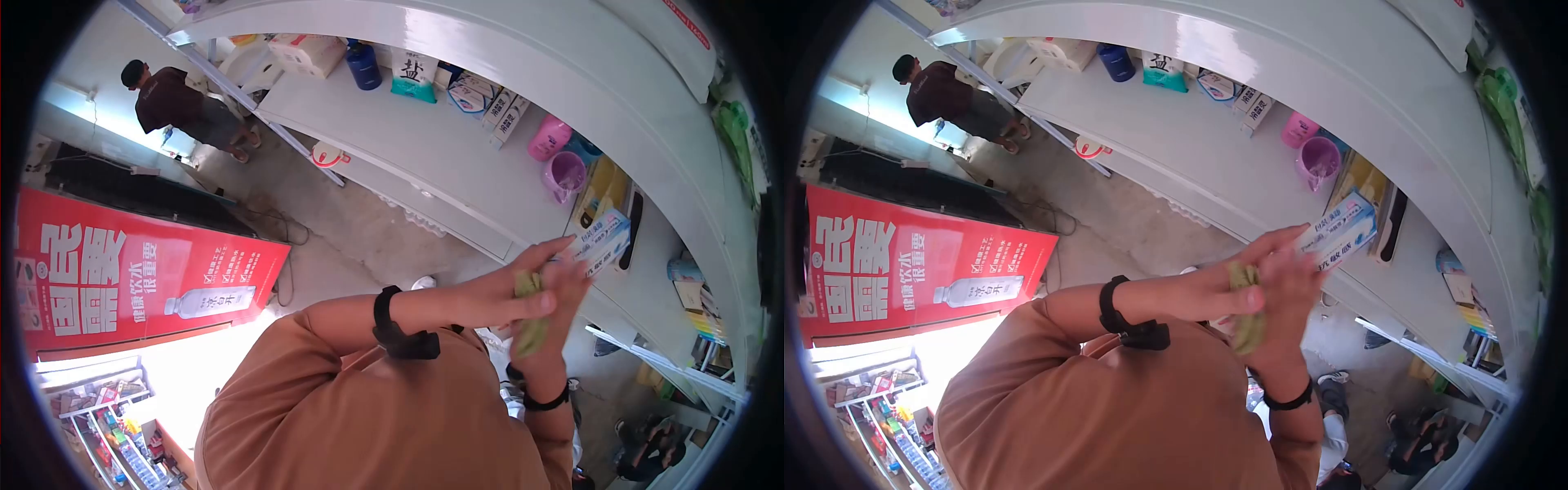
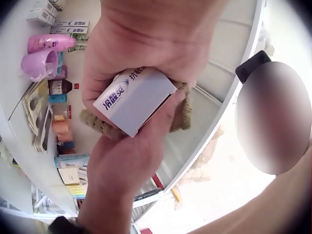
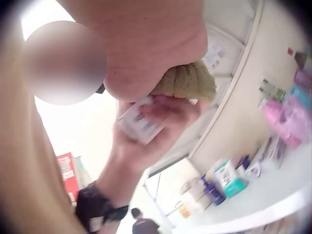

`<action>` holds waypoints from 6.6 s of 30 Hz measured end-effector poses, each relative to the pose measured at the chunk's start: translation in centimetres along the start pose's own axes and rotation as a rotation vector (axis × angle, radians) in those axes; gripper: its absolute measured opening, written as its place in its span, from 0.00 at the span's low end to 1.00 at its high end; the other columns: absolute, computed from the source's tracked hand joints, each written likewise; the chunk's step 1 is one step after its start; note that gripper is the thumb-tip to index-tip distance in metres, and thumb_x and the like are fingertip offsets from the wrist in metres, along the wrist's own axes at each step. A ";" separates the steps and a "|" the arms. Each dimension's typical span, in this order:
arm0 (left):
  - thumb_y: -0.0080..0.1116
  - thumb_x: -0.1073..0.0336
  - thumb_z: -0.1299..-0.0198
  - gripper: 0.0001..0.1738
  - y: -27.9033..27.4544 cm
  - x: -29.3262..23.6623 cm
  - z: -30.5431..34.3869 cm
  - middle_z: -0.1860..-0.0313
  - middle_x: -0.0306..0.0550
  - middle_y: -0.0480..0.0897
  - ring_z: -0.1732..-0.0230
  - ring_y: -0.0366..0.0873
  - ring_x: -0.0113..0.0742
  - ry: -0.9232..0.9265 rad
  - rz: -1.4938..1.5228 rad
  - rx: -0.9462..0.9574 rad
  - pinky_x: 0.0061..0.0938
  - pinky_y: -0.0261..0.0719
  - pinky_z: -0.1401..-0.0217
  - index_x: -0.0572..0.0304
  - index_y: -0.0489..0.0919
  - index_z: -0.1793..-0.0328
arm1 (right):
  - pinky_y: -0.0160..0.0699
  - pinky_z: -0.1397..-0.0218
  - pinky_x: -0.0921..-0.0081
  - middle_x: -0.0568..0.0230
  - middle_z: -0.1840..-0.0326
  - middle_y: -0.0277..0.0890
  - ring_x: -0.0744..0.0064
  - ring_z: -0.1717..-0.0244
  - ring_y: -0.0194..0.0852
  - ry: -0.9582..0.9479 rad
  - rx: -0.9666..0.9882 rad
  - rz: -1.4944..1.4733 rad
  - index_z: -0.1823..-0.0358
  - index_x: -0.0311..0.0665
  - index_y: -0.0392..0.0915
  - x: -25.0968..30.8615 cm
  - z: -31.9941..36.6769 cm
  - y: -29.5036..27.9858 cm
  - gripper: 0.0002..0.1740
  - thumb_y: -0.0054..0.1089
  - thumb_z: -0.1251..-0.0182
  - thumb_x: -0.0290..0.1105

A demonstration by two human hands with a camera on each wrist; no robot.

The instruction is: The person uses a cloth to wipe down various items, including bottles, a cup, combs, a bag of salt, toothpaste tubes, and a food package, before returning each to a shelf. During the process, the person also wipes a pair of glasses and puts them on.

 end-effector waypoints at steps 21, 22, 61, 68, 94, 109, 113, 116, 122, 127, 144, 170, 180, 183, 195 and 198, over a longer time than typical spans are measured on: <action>0.82 0.65 0.62 0.71 -1.1 -0.5 -0.1 0.26 0.49 0.55 0.29 0.57 0.36 -0.145 -0.041 -0.002 0.31 0.60 0.29 0.56 0.38 0.20 | 0.19 0.23 0.44 0.45 0.20 0.40 0.44 0.19 0.26 0.027 -0.016 -0.281 0.26 0.34 0.54 -0.5 -0.8 0.6 0.42 0.31 0.27 0.62; 0.82 0.65 0.62 0.71 -1.0 -0.9 -0.2 0.25 0.49 0.53 0.28 0.55 0.37 -0.047 -0.142 0.041 0.31 0.59 0.29 0.56 0.38 0.20 | 0.20 0.23 0.44 0.46 0.20 0.40 0.44 0.19 0.27 -0.049 -0.059 -0.219 0.25 0.34 0.53 -0.6 -0.6 0.2 0.41 0.31 0.27 0.59; 0.27 0.34 0.30 0.40 -7.3 8.0 -0.5 0.53 0.51 0.79 0.62 0.81 0.34 -0.477 -0.060 -0.184 0.28 0.85 0.68 0.61 0.65 0.31 | 0.37 0.22 0.58 0.44 0.18 0.18 0.51 0.18 0.24 0.296 -0.180 -0.596 0.23 0.34 0.48 -6.2 -0.2 3.9 0.42 0.39 0.27 0.59; 0.32 0.38 0.28 0.39 -8.1 7.0 -0.6 0.33 0.47 0.68 0.35 0.67 0.33 -0.287 -0.042 -0.150 0.29 0.69 0.35 0.58 0.51 0.21 | 0.37 0.22 0.54 0.39 0.19 0.18 0.41 0.19 0.21 0.414 -0.030 -0.789 0.22 0.33 0.40 -5.0 1.1 5.9 0.40 0.44 0.26 0.46; 0.46 0.69 0.40 0.41 -8.9 7.1 1.7 0.32 0.44 0.66 0.36 0.67 0.33 -0.190 0.466 -0.382 0.26 0.65 0.33 0.53 0.47 0.20 | 0.50 0.24 0.63 0.40 0.19 0.34 0.45 0.20 0.38 0.394 0.103 -1.025 0.26 0.34 0.55 -2.2 0.8 6.3 0.32 0.43 0.34 0.20; 0.66 0.66 0.46 0.29 -19.6 0.2 -5.8 0.55 0.52 0.79 0.59 0.78 0.37 0.218 -1.146 -0.792 0.29 0.78 0.54 0.60 0.75 0.36 | 0.50 0.24 0.64 0.48 0.21 0.43 0.55 0.23 0.48 0.825 -0.222 -0.975 0.22 0.32 0.34 -6.9 9.8 2.8 0.36 0.40 0.26 0.24; 0.65 0.66 0.48 0.27 -22.8 2.2 -11.3 0.53 0.55 0.80 0.55 0.79 0.48 0.122 -1.246 -0.764 0.36 0.76 0.50 0.58 0.77 0.39 | 0.50 0.24 0.64 0.43 0.24 0.49 0.54 0.24 0.49 0.946 -0.317 -0.919 0.22 0.32 0.36 -7.3 12.2 1.3 0.35 0.38 0.26 0.23; 0.63 0.67 0.48 0.25 -23.1 2.5 -15.3 0.51 0.55 0.80 0.50 0.77 0.56 0.485 -1.487 -0.687 0.41 0.74 0.47 0.58 0.77 0.41 | 0.50 0.25 0.63 0.40 0.25 0.50 0.54 0.24 0.50 1.002 -0.369 -0.877 0.22 0.32 0.37 -7.3 13.9 0.7 0.34 0.37 0.26 0.24; 0.59 0.69 0.45 0.20 -22.9 2.9 -18.5 0.46 0.58 0.78 0.47 0.75 0.61 0.312 -1.729 -0.696 0.44 0.72 0.47 0.58 0.77 0.44 | 0.46 0.23 0.64 0.48 0.22 0.46 0.58 0.23 0.47 1.072 -0.496 -0.772 0.23 0.31 0.42 -7.7 16.7 -0.4 0.33 0.40 0.23 0.34; 0.59 0.68 0.44 0.21 -23.6 3.9 -18.1 0.47 0.57 0.78 0.45 0.74 0.57 0.318 -1.727 -0.703 0.43 0.71 0.46 0.59 0.75 0.42 | 0.46 0.23 0.64 0.50 0.21 0.44 0.59 0.22 0.46 1.076 -0.546 -0.706 0.24 0.29 0.44 -8.3 17.4 -0.9 0.32 0.40 0.23 0.34; 0.74 0.58 0.55 0.36 -14.4 10.5 -16.2 0.41 0.68 0.62 0.46 0.70 0.64 0.104 -1.252 -0.534 0.48 0.74 0.44 0.65 0.64 0.48 | 0.51 0.25 0.65 0.46 0.24 0.49 0.56 0.25 0.51 0.997 -0.442 -0.833 0.23 0.31 0.41 -9.0 15.1 0.6 0.33 0.39 0.26 0.24; 0.72 0.62 0.55 0.29 -15.6 7.5 -7.0 0.55 0.55 0.67 0.57 0.69 0.46 0.211 -1.178 -0.567 0.35 0.73 0.57 0.63 0.66 0.53 | 0.52 0.26 0.69 0.48 0.28 0.58 0.63 0.29 0.58 1.030 -0.305 -0.880 0.24 0.33 0.47 -10.7 16.1 4.2 0.30 0.40 0.25 0.23; 0.72 0.61 0.54 0.29 -14.2 6.0 -6.3 0.55 0.56 0.67 0.56 0.70 0.49 0.219 -1.203 -0.573 0.37 0.73 0.55 0.64 0.66 0.53 | 0.51 0.25 0.69 0.47 0.28 0.57 0.62 0.28 0.57 0.994 -0.337 -0.887 0.24 0.32 0.47 -11.2 16.1 4.1 0.30 0.40 0.25 0.22; 0.72 0.62 0.52 0.29 -13.4 6.3 -6.3 0.53 0.54 0.68 0.50 0.73 0.47 0.205 -1.254 -0.533 0.36 0.81 0.52 0.64 0.66 0.51 | 0.51 0.25 0.69 0.46 0.27 0.57 0.61 0.27 0.56 1.001 -0.338 -0.882 0.24 0.32 0.46 -11.3 16.3 4.1 0.30 0.40 0.25 0.22; 0.71 0.62 0.54 0.29 -11.2 5.7 -5.9 0.55 0.55 0.68 0.55 0.71 0.50 0.197 -1.136 -0.466 0.39 0.74 0.52 0.64 0.67 0.51 | 0.51 0.25 0.69 0.48 0.27 0.57 0.62 0.28 0.57 1.003 -0.297 -0.919 0.25 0.29 0.49 -11.4 16.3 4.2 0.28 0.39 0.24 0.27; 0.71 0.63 0.54 0.28 -8.0 5.2 -5.5 0.54 0.54 0.70 0.54 0.72 0.49 0.155 -1.120 -0.263 0.37 0.73 0.50 0.63 0.68 0.50 | 0.49 0.25 0.69 0.51 0.26 0.56 0.64 0.27 0.55 0.966 -0.298 -1.010 0.25 0.30 0.49 -11.1 14.3 3.4 0.28 0.38 0.23 0.31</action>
Point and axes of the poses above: each hand's wrist, its own z-axis away from the middle knuckle, its own y-axis out of the palm, x = y × z, the point moved 7 cm from there along -z, towards the middle knuckle
